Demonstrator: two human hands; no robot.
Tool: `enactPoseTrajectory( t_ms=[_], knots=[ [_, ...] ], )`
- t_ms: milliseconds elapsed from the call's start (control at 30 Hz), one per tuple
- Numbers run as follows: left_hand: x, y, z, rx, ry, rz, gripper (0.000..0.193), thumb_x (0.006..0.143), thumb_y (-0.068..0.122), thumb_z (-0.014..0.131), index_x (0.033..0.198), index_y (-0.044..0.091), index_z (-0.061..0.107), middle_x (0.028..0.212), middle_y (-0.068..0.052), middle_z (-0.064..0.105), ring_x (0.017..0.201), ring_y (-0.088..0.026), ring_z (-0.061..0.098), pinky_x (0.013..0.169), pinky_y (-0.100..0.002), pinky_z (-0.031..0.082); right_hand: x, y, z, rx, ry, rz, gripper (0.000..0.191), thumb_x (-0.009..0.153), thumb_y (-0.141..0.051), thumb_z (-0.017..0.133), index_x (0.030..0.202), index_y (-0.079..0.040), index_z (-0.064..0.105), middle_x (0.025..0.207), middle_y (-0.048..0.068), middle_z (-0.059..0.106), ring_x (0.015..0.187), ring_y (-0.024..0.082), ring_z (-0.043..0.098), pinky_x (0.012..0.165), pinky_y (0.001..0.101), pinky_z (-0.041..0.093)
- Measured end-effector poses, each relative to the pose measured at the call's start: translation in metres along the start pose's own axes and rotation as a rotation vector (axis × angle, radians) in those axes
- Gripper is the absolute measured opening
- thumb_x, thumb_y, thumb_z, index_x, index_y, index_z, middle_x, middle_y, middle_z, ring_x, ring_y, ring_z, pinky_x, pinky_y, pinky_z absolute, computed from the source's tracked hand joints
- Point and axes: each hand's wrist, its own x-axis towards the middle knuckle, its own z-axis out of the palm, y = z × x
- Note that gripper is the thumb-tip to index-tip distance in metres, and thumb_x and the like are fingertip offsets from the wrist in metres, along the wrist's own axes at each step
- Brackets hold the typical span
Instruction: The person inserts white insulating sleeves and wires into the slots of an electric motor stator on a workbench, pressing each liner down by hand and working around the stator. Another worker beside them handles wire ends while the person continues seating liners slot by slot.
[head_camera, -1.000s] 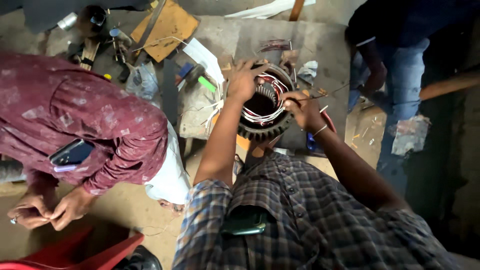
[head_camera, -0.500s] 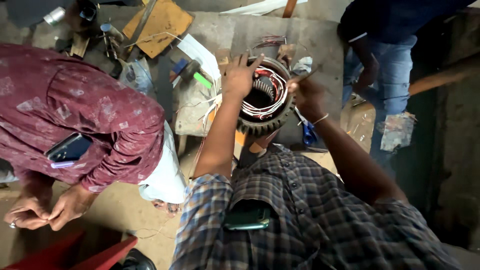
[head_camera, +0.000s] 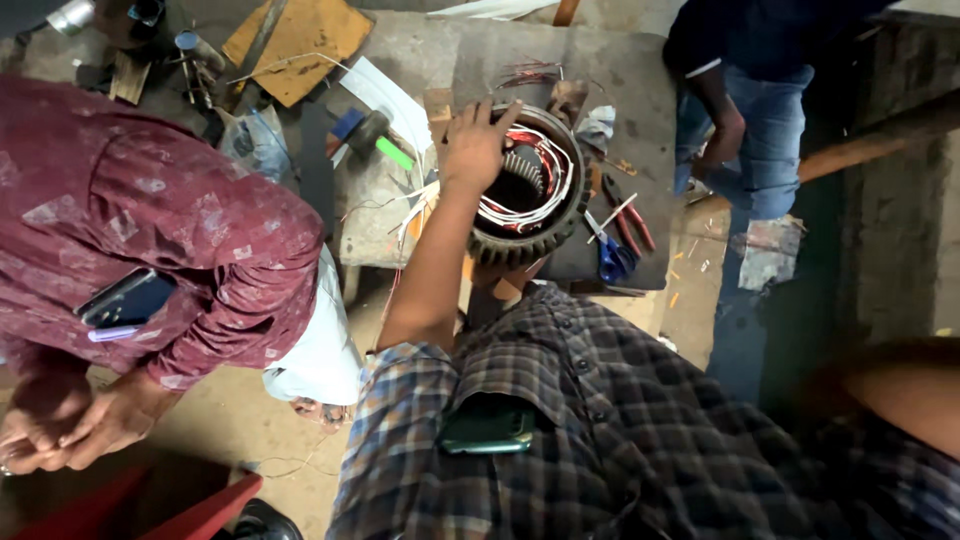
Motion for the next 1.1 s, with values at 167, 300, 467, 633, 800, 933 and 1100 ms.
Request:
enactPoseTrajectory(
  t_ms=[167, 300, 467, 633, 800, 933, 1100],
  knots=[
    [-0.013, 0.013, -0.012, 0.106, 0.188, 0.149, 0.065, 0.089, 0.020, 0.059, 0.152, 0.024, 0.046, 0.156, -0.019, 0.047, 0.138, -0.040, 0.047, 0.111, -0.052, 0.038, -0.021, 0.045, -0.041, -0.101, 0.231, 0.081, 0.019, 0.099, -0.013, 0.061, 0.110, -0.005, 0.072, 0.092, 0.008, 0.071, 0.073, 0.014, 0.065, 0.066, 0.0319, 0.053],
    [-0.080, 0.064, -0.012, -0.212, -0.010, 0.102, 0.070, 0.102, 0.042, 0.059, 0.156, 0.002, 0.038, 0.147, -0.025, 0.053, 0.133, -0.043, 0.053, 0.112, -0.056, 0.035, -0.014, 0.066, -0.118, -0.203, 0.366, 0.138, 0.020, 0.096, -0.013, 0.061, 0.111, -0.005, 0.073, 0.090, 0.009, 0.070, 0.071, 0.014, 0.064, 0.064, 0.0321, 0.052],
    [-0.105, 0.104, -0.015, -0.041, -0.324, 0.008, 0.097, 0.088, 0.059, 0.064, 0.156, -0.001, 0.029, 0.143, -0.020, 0.055, 0.126, -0.035, 0.056, 0.115, -0.057, 0.025, -0.046, 0.109, -0.091, -0.358, 0.145, 0.326, 0.022, 0.093, -0.012, 0.062, 0.111, -0.006, 0.075, 0.088, 0.009, 0.069, 0.069, 0.014, 0.063, 0.062, 0.0323, 0.051],
    [-0.107, 0.103, -0.017, 0.018, -0.230, 0.071, 0.096, 0.088, 0.053, 0.066, 0.158, 0.000, 0.026, 0.148, -0.018, 0.052, 0.129, -0.033, 0.053, 0.113, -0.053, 0.027, -0.102, 0.153, 0.032, -0.847, -0.500, 0.378, 0.028, 0.091, -0.026, 0.065, 0.109, -0.010, 0.080, 0.094, 0.019, 0.075, 0.085, 0.032, 0.073, 0.076, 0.0424, 0.056],
    [-0.110, 0.107, -0.010, 0.028, -0.285, 0.011, 0.092, 0.091, 0.053, 0.063, 0.160, 0.004, 0.026, 0.153, -0.014, 0.048, 0.136, -0.032, 0.046, 0.120, -0.052, 0.023, -0.113, 0.162, 0.114, -1.173, -0.970, 0.120, 0.030, 0.092, -0.036, 0.066, 0.103, -0.013, 0.081, 0.104, 0.016, 0.078, 0.097, 0.035, 0.076, 0.101, 0.0477, 0.055],
    [-0.106, 0.111, -0.009, 0.106, -0.182, -0.013, 0.095, 0.092, 0.059, 0.062, 0.160, 0.005, 0.025, 0.150, -0.016, 0.048, 0.139, -0.033, 0.044, 0.122, -0.053, 0.018, -0.125, 0.164, 0.155, -1.030, -0.831, 0.545, 0.051, 0.083, -0.052, 0.075, 0.103, -0.004, 0.078, 0.104, 0.023, 0.075, 0.099, 0.038, 0.073, 0.088, 0.0455, 0.058],
    [-0.103, 0.111, -0.014, 0.098, -0.225, -0.042, 0.099, 0.088, 0.060, 0.062, 0.159, 0.005, 0.022, 0.154, -0.016, 0.045, 0.141, -0.032, 0.041, 0.123, -0.050, 0.017, -0.132, 0.166, 0.165, -0.924, -0.611, 0.593, 0.048, 0.081, -0.047, 0.075, 0.101, -0.003, 0.077, 0.101, 0.023, 0.075, 0.097, 0.040, 0.072, 0.084, 0.0473, 0.057]
  ],
)
